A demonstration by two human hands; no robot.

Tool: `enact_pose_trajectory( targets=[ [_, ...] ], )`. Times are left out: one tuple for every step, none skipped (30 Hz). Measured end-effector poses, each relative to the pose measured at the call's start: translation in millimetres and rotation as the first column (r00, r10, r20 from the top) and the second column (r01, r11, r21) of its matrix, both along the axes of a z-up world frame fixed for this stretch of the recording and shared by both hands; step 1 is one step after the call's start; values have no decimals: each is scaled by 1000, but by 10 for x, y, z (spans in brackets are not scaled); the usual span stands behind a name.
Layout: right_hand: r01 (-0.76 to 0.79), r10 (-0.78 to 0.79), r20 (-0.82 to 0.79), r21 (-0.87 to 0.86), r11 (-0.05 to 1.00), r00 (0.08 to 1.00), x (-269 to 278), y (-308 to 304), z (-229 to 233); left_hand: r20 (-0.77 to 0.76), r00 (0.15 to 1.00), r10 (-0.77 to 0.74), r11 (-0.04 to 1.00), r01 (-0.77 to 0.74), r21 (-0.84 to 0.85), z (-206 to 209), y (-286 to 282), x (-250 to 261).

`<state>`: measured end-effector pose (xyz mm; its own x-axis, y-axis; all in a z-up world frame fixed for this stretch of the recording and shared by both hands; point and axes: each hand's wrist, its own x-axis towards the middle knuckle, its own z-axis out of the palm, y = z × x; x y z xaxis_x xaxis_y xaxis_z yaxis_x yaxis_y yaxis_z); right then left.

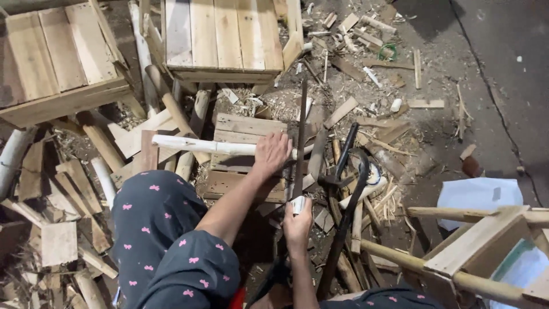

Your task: The person sits on the floor and uses a hand saw to cut a piece of white wood. They hold the wood steady with their left hand while sawing with their right hand.

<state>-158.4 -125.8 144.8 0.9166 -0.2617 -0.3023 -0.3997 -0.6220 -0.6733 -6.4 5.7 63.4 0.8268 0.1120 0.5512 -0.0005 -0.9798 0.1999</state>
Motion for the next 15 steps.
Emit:
enact_pose_trajectory(
  targets=[
    [-3, 3, -5, -3, 1000, 1000, -6, 13, 109, -5, 1000, 3, 1000, -3, -3, -15, 20, 30],
    [-70, 70, 39, 7, 998, 997, -30, 4, 221, -126, 992, -16, 1000, 16, -3, -37, 16, 35],
    [-136, 135, 83, 14, 991, 987, -55, -6, 334, -244, 969, -36, 999, 36, -6, -58, 12, 36],
    [-137, 136, 75, 11, 990, 988, -122, -53, 378, -252, 967, -36, 999, 35, -10, -56, 17, 11],
    [-158, 163, 43, -98, 983, 986, -186, -100, 432, -231, 972, -32, 999, 35, 9, -45, 23, -12],
    [-173, 181, 20, -204, 964, 983, -210, -130, 487, -200, 979, -34, 999, 41, 32, -9, 41, 28],
    [-168, 177, 23, -205, 964, 984, -303, -147, 578, -197, 980, -38, 998, 45, 31, -38, 57, 39],
    [-150, 143, -53, -174, 973, 988, -411, -190, 675, -190, 981, -39, 999, 45, 23, -68, 40, 35],
    [-128, 110, -130, -145, 981, 985, -522, -230, 766, -184, 982, -41, 999, 44, 15, -102, 24, 31],
    [-128, 107, -137, -156, 979, 985, -607, -250, 832, -189, 981, -45, 999, 46, 2, -64, 11, -9],
    [-108, 64, -209, -205, 973, 976, -692, -265, 901, -160, 986, -41, 999, 38, -19, -25, 3, -47],
    [-88, 19, -266, -249, 965, 964, -738, -254, 962, -121, 992, -36, 999, 32, -32, 42, 31, -27],
    [-85, 16, -261, -254, 964, 965, -689, -295, 893, -116, 993, -38, 999, 34, -36, 23, 28, -8],
    [-120, 79, -214, -184, 976, 974, -664, -322, 817, -70, 997, -24, 1000, 23, -7, -12, 30, -11],
    [-158, 138, -162, -116, 981, 977, -643, -353, 741, -24, 1000, -11, 1000, 11, 21, -48, 28, -19]
  ],
)
